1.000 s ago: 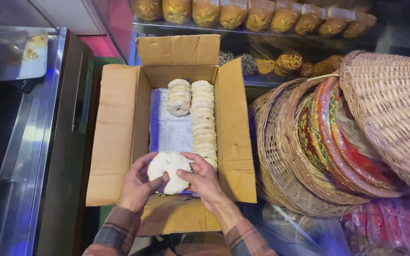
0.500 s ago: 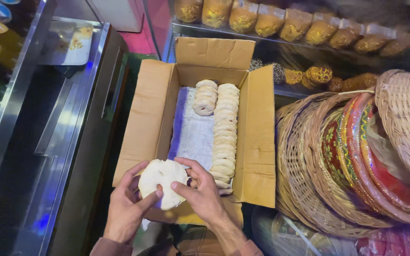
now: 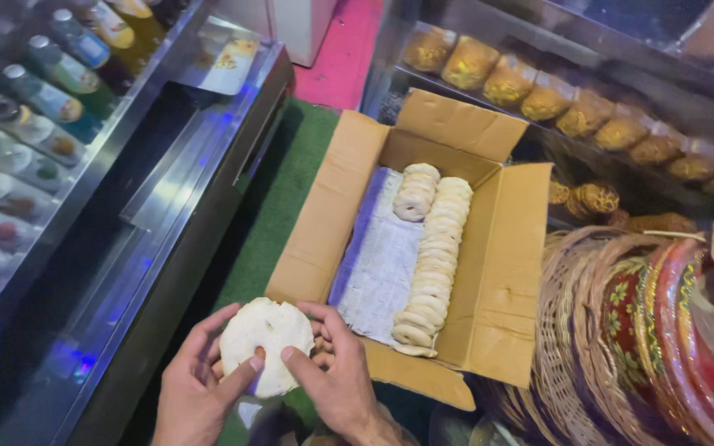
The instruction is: The person repeatedly picks up round loaves of bread from a metal tray, places them into a cardboard box lined with cloth, and then removes them to return them to the tray. This cycle repeats throughout the clip without a final packed state.
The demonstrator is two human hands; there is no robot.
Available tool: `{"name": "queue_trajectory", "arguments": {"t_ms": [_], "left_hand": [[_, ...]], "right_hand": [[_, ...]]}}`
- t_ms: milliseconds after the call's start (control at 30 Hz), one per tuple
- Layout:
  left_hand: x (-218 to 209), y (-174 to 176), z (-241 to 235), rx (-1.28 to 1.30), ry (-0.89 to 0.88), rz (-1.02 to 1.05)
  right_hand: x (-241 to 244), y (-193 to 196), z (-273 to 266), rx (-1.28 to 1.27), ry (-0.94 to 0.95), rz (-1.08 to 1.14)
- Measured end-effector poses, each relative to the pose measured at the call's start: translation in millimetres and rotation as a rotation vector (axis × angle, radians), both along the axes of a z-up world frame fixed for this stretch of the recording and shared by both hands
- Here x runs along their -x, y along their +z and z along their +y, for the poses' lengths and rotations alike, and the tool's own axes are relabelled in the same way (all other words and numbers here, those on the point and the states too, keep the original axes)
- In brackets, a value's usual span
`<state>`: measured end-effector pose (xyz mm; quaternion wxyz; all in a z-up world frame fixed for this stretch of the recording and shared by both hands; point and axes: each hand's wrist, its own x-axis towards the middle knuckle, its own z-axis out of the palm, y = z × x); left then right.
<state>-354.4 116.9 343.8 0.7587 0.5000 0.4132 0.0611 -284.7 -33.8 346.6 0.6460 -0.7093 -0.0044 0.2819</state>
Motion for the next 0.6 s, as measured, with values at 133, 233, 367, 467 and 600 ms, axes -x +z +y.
{"name": "queue_trajectory", "arguments": {"t_ms": [133, 233, 367, 467, 600], "left_hand": [[34.4, 8.8, 40.0, -0.029, 0.054, -0.03], [57.2, 30.5, 71.7, -0.058, 0.109, -0.073], [88.0, 55.0, 113.1, -0.121, 0.174, -0.177], [113.5, 77.3, 140.1, -0.194, 0.209, -0.197], [147.5, 107.3, 168.3, -0.32, 0.222, -0.14]], "right_hand": [[19.2, 14.8, 43.4, -0.024, 0.091, -0.067], [29.8, 30.6, 79.1, -0.003, 0.182, -0.122], [42.0, 53.9, 127.6, -0.043, 0.345, -0.269], [53.4, 70.0, 164.5, -0.125, 0.438, -0.341], [71.7, 93.2, 211.5, -0.264, 0.545, -0.428]]}}
